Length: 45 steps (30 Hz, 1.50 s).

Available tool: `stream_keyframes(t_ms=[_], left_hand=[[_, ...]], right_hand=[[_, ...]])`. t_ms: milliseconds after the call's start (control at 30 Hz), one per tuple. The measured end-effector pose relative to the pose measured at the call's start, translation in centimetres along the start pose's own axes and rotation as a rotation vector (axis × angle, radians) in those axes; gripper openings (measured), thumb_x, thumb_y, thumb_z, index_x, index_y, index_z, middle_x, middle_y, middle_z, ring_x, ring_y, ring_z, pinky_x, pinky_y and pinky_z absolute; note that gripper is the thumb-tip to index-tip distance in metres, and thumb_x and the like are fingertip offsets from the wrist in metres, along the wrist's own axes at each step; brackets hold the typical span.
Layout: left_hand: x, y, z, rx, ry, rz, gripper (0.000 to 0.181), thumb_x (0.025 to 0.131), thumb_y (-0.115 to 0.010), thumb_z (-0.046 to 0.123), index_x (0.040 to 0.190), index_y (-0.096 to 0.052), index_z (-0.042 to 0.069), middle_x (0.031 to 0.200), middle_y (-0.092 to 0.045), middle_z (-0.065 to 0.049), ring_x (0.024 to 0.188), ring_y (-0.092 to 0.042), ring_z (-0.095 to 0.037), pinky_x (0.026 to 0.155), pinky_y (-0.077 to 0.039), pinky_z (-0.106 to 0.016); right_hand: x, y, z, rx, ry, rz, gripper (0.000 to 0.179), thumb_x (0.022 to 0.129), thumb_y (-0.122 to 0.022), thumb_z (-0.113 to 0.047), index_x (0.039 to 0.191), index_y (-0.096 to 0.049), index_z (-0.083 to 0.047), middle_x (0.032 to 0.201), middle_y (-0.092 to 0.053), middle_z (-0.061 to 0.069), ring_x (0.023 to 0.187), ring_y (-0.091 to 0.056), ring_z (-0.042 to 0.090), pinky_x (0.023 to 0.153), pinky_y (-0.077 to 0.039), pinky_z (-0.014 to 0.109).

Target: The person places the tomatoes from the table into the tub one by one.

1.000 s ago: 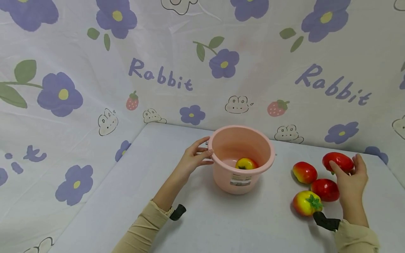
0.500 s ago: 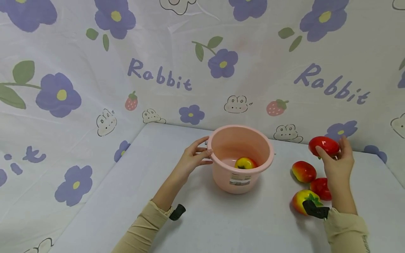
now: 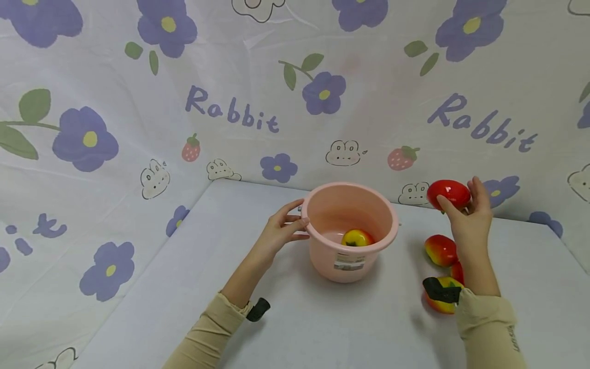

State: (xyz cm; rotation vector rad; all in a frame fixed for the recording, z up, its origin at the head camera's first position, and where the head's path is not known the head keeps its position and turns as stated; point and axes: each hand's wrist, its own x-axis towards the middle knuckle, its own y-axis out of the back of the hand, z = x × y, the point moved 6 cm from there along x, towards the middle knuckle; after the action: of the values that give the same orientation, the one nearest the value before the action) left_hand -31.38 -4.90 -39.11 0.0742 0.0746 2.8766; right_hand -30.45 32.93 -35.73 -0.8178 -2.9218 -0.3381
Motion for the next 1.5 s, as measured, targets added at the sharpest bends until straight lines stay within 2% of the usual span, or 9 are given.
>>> stream_keyframes(t_ms=[667, 900, 1267, 1500], left_hand=[[0.1, 0.0, 0.1, 0.02, 0.013, -0.003, 0.056, 0.095, -0.063, 0.019, 0.147, -0.043, 0.021, 0.127, -0.057, -0.021, 0.1, -0.069, -0.022, 0.093, -0.057, -0.04], [0.0, -0.1, 0.1, 0.02, 0.019, -0.001, 0.056, 0.095, -0.062, 0.019, 0.147, -0.042, 0.021, 0.127, -0.057, -0.021, 0.104, -0.068, -0.029, 0.094, -0.057, -0.041], [-0.2, -0.1, 0.3, 0.023, 0.018, 0.001, 0.053, 0.096, -0.061, 0.019, 0.146, -0.043, 0.022, 0.127, -0.058, -0.02, 0.102, -0.069, -0.025, 0.093, -0.057, -0.04], [0.0, 0.0, 0.2, 0.015, 0.012, -0.008, 0.053, 0.096, -0.061, 0.019, 0.147, -0.043, 0.02, 0.127, -0.057, -0.02, 0.097, -0.069, -0.018, 0.092, -0.058, -0.039]], right_hand=[[-1.1, -4.6, -5.1, 0.015, 0.167, -0.083, 0.079, 0.093, -0.065, -0.022, 0.156, -0.018, -0.032, 0.162, -0.024, -0.008, 0.149, -0.03, 0.021, 0.118, -0.034, 0.035], [-1.6, -6.4, -6.3, 0.044, 0.232, -0.112, 0.08, 0.091, -0.067, -0.02, 0.156, -0.021, -0.029, 0.161, -0.027, -0.005, 0.147, -0.032, 0.023, 0.117, -0.036, 0.036], [-2.5, -9.6, -8.9, 0.078, 0.313, -0.189, 0.08, 0.09, -0.07, -0.021, 0.155, -0.024, -0.028, 0.16, -0.031, -0.003, 0.146, -0.035, 0.025, 0.117, -0.037, 0.04], [-2.9, -11.2, -10.2, 0.101, 0.32, -0.233, 0.078, 0.09, -0.069, -0.018, 0.154, -0.027, -0.031, 0.16, -0.032, -0.004, 0.144, -0.036, 0.025, 0.116, -0.039, 0.041]])
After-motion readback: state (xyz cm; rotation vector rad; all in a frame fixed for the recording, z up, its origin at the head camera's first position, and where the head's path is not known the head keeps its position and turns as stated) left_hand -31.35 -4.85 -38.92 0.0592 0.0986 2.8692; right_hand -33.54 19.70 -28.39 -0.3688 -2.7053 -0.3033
